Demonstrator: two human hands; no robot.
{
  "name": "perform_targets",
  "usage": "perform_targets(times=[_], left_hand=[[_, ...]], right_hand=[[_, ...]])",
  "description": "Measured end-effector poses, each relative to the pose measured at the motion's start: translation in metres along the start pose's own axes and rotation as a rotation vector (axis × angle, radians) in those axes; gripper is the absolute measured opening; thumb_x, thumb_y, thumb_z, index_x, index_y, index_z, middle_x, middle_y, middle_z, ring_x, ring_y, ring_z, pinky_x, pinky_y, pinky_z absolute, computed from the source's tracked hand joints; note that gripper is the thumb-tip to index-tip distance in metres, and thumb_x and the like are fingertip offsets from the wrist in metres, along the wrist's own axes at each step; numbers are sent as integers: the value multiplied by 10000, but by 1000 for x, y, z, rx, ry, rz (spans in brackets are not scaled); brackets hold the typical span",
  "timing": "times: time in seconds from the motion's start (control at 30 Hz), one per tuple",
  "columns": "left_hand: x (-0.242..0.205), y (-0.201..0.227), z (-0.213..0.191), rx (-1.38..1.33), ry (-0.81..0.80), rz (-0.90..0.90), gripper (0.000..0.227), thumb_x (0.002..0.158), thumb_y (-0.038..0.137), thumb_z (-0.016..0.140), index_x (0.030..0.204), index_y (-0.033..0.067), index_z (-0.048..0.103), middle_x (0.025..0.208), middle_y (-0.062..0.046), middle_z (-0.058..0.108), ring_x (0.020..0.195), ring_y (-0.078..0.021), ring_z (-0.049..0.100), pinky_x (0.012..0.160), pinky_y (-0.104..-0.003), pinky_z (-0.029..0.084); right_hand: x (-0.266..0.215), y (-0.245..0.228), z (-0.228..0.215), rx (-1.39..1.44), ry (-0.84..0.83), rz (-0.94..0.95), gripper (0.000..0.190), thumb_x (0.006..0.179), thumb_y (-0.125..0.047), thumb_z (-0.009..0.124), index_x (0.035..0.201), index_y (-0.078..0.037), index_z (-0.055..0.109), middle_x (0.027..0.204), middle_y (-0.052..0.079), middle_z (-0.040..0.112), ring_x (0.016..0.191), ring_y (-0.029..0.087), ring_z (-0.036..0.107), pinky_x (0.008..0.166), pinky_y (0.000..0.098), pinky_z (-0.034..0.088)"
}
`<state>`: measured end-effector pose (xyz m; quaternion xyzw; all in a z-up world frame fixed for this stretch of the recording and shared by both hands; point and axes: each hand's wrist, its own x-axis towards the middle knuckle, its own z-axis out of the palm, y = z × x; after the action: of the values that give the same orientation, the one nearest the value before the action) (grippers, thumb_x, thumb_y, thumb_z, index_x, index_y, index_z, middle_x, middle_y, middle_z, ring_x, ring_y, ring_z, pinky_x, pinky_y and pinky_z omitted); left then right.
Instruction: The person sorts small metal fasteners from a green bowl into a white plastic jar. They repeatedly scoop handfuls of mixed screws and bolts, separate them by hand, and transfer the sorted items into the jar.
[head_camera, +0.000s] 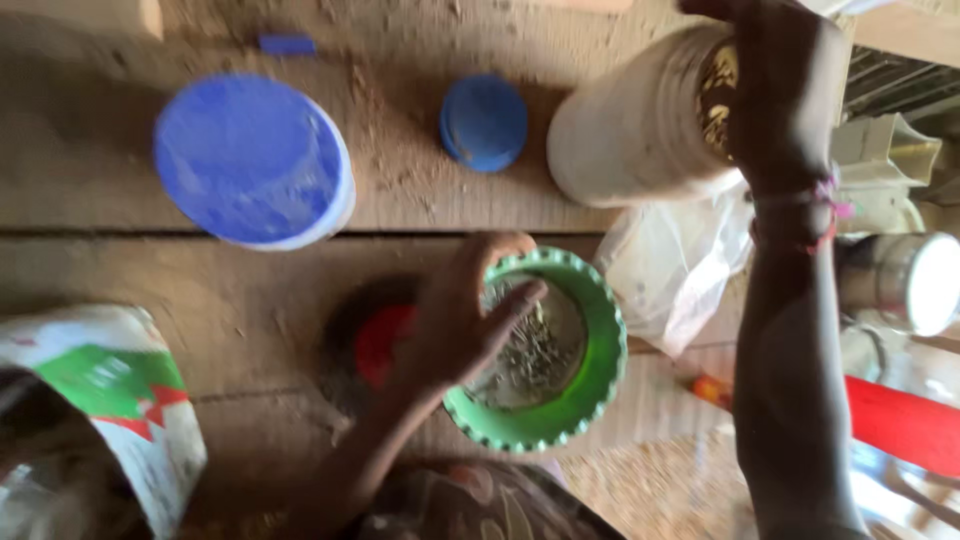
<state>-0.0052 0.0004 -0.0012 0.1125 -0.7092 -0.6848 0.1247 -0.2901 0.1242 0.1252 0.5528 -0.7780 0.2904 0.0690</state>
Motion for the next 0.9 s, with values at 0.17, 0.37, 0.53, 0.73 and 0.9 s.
perform_targets(times=[0.17, 0.37, 0.53, 0.73, 0.9], left_hand=[[6, -2, 2, -29, -7, 29, 515, 1010, 463, 578, 1221, -4, 622, 1185, -191, 709, 1131, -303, 716, 1004, -421, 567], [-2, 0, 1, 4, 66, 14, 417, 1012, 361, 627, 1190, -15, 612, 1151, -175, 731, 1097, -266, 734, 947, -373, 567], [-30, 2, 0, 189, 133, 161, 328, 1034, 286, 637, 1175, -10, 625, 1132, -162, 714, 1076, -257, 715, 942, -371, 562], [-75, -30, -11, -55, 308, -4, 251, 1092, 209, 558, 1216, 1, 625, 1105, -115, 720, 951, -178, 665, 836, -310, 540], [-84, -43, -8, 118, 313, -90, 332, 1057, 247, 594, 1282, 4, 611, 1003, -108, 645, 854, -183, 595, 765, -320, 513]], right_hand=[[-29, -25, -57, 149, 73, 206, 281, 1210, -162, 479, 1137, -2, 698, 1135, 151, 737, 1009, 236, 746, 925, 336, 609], [-19, -38, -49, -117, -274, -26, 246, 979, -61, 583, 1168, 65, 676, 1132, 234, 716, 961, 357, 707, 822, 412, 591], [-14, -29, -56, -48, -510, 370, 239, 1045, -135, 600, 1243, -34, 686, 1060, 179, 747, 908, 295, 729, 796, 383, 559], [-94, -94, -55, 66, 35, 323, 152, 1048, -22, 518, 1109, 29, 648, 1116, 142, 705, 951, 213, 676, 794, 323, 539], [-196, -127, 30, 360, 95, 541, 174, 890, 39, 721, 1062, 14, 715, 1050, 108, 738, 914, 208, 707, 797, 321, 561]])
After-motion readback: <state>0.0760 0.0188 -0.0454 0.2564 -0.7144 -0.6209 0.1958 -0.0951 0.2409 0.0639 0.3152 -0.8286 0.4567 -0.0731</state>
